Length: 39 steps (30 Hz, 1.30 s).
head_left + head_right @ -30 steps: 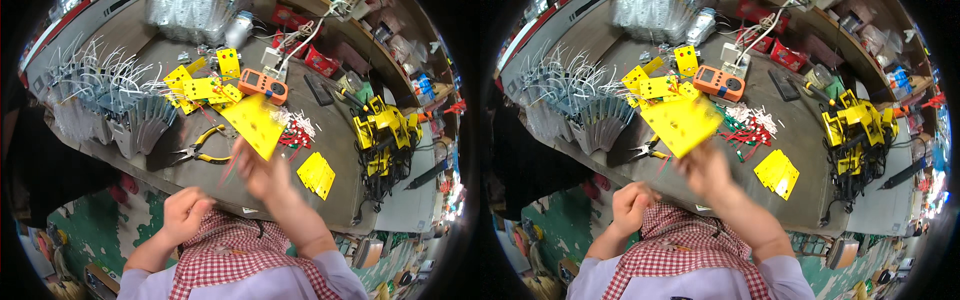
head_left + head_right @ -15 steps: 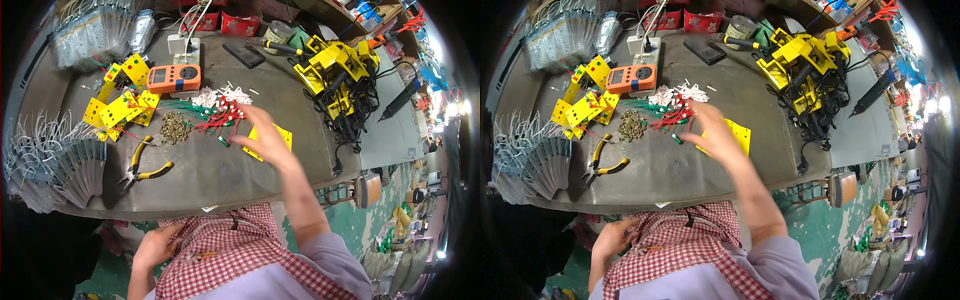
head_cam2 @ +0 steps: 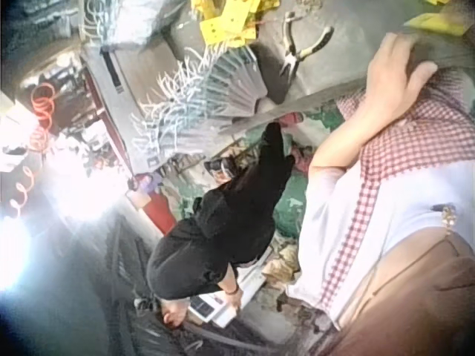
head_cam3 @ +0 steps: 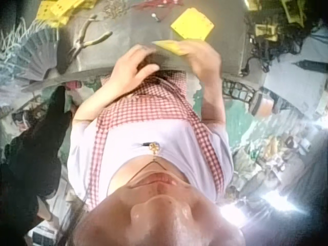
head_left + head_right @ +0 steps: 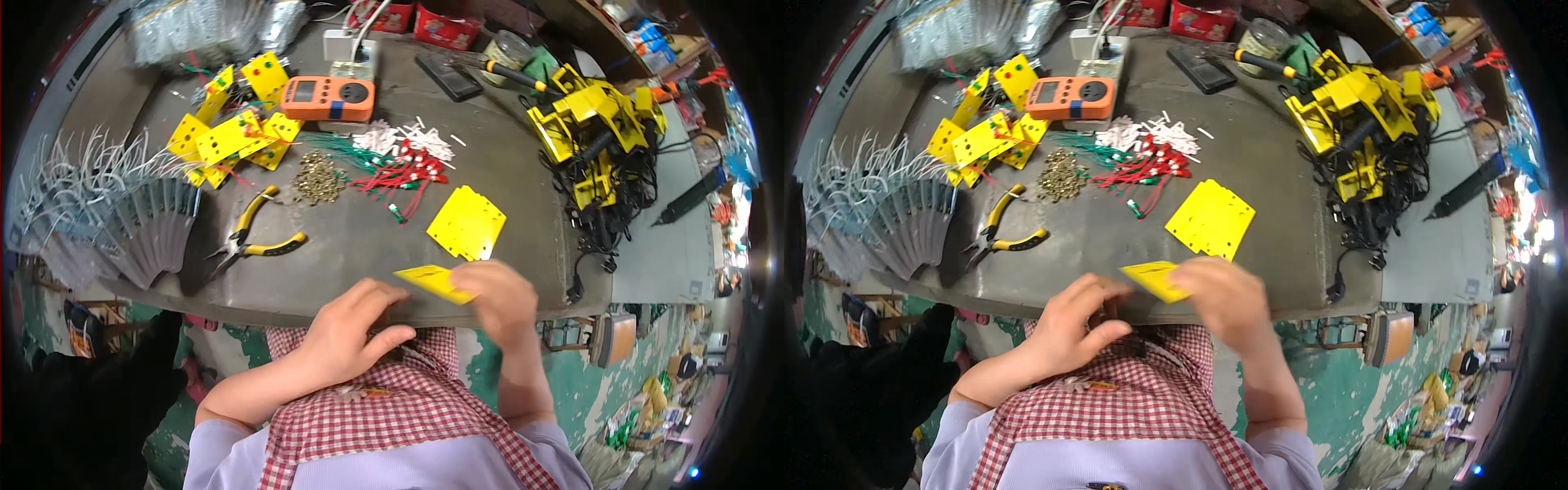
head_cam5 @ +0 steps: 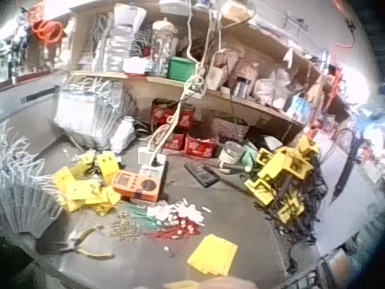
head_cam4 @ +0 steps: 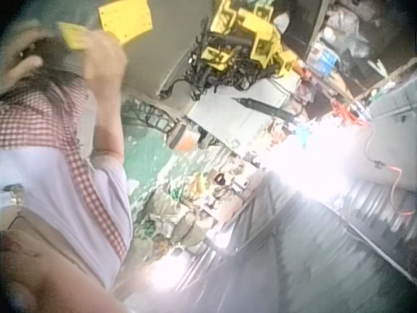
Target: Manually inserting colored wires into holes in yellow plastic plates.
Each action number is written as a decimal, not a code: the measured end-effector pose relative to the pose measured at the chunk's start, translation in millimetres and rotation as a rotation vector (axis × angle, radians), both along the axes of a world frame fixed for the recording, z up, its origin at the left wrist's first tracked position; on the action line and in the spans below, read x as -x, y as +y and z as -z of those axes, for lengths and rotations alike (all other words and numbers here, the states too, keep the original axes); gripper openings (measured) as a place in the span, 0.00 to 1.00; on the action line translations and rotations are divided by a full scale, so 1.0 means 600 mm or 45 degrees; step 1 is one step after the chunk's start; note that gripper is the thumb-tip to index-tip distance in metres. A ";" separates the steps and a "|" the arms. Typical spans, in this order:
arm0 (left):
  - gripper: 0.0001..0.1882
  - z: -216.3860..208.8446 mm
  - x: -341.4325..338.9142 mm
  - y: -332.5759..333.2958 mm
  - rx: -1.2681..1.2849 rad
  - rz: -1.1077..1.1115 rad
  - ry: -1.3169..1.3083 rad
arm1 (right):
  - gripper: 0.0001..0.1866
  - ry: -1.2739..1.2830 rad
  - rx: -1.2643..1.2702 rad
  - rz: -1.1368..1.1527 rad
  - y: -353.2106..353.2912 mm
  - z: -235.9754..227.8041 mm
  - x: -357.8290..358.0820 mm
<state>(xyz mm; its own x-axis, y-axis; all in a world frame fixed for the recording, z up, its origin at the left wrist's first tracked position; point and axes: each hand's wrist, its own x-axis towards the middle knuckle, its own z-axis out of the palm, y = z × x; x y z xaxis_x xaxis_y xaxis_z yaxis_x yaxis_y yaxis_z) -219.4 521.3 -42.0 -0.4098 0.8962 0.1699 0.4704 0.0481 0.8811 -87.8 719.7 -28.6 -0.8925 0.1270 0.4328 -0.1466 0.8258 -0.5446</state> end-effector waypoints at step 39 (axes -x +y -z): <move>0.11 0.075 0.050 -0.042 -0.376 -0.709 -1.437 | 0.09 0.159 0.124 0.283 -0.052 0.032 0.121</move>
<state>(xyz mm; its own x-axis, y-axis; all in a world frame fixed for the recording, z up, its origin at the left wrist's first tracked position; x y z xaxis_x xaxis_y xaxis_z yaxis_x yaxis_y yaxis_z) -249.1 495.8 -87.3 -0.7593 0.5476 -0.3514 -0.5567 -0.2672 0.7865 -160.3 688.6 -47.8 -0.7787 0.3605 0.5135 -0.0382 0.7897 -0.6123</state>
